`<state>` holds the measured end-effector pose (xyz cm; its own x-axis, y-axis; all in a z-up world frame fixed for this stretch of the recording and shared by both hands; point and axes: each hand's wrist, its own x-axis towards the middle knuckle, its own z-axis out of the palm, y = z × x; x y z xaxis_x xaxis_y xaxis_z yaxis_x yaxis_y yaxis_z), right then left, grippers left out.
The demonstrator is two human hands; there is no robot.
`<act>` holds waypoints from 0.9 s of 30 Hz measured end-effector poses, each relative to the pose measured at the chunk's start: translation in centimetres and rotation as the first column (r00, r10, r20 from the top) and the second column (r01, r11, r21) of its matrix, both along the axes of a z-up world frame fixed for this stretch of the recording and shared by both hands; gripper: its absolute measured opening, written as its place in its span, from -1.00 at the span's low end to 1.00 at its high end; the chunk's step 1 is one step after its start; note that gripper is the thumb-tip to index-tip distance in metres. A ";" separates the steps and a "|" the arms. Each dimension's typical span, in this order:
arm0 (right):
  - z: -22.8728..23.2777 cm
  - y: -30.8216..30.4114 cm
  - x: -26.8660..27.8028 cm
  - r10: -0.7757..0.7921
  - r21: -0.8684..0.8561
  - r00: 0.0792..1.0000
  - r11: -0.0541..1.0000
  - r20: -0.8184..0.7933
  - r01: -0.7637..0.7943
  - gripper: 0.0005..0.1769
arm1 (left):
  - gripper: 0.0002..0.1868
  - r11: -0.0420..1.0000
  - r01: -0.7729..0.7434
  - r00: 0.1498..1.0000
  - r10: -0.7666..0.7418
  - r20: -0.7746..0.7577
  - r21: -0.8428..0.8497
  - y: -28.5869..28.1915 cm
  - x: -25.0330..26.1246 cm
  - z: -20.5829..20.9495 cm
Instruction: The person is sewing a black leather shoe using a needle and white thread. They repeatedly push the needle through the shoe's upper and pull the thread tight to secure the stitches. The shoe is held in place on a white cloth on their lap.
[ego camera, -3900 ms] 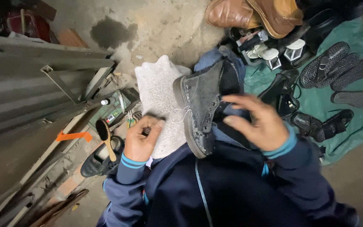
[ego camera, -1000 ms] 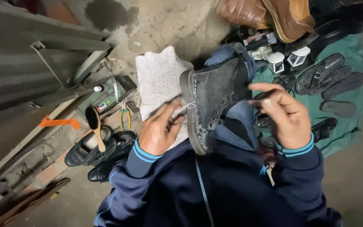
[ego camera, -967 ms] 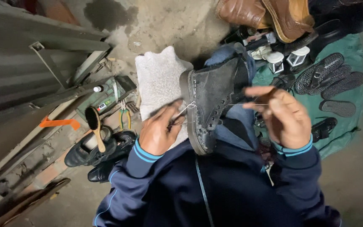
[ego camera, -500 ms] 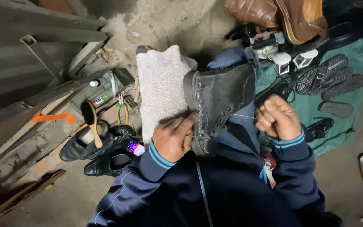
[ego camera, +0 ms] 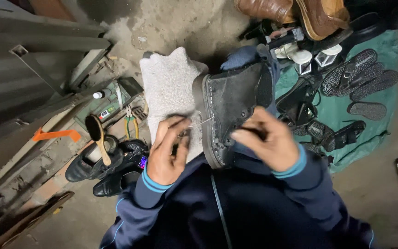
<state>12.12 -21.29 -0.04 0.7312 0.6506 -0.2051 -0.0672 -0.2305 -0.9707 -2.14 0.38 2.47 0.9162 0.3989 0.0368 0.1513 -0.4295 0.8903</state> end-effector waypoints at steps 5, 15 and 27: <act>-0.2 1.0 -1.1 0.090 -0.317 0.992 0.947 0.088 -0.058 -0.57 | -0.69 0.996 0.069 0.997 -0.067 -0.032 0.048 -0.4 -0.5 2.0; 0.0 1.3 -1.3 0.077 -0.387 0.997 0.920 0.029 -0.060 -0.69 | -0.69 0.963 0.192 0.971 -0.158 -0.180 0.192 -1.0 -1.2 0.1; 2.0 4.4 0.2 0.072 -0.430 0.997 0.899 -0.036 -0.080 -0.71 | -0.69 0.955 0.229 0.956 -0.184 -0.230 0.187 -0.6 -1.2 -0.8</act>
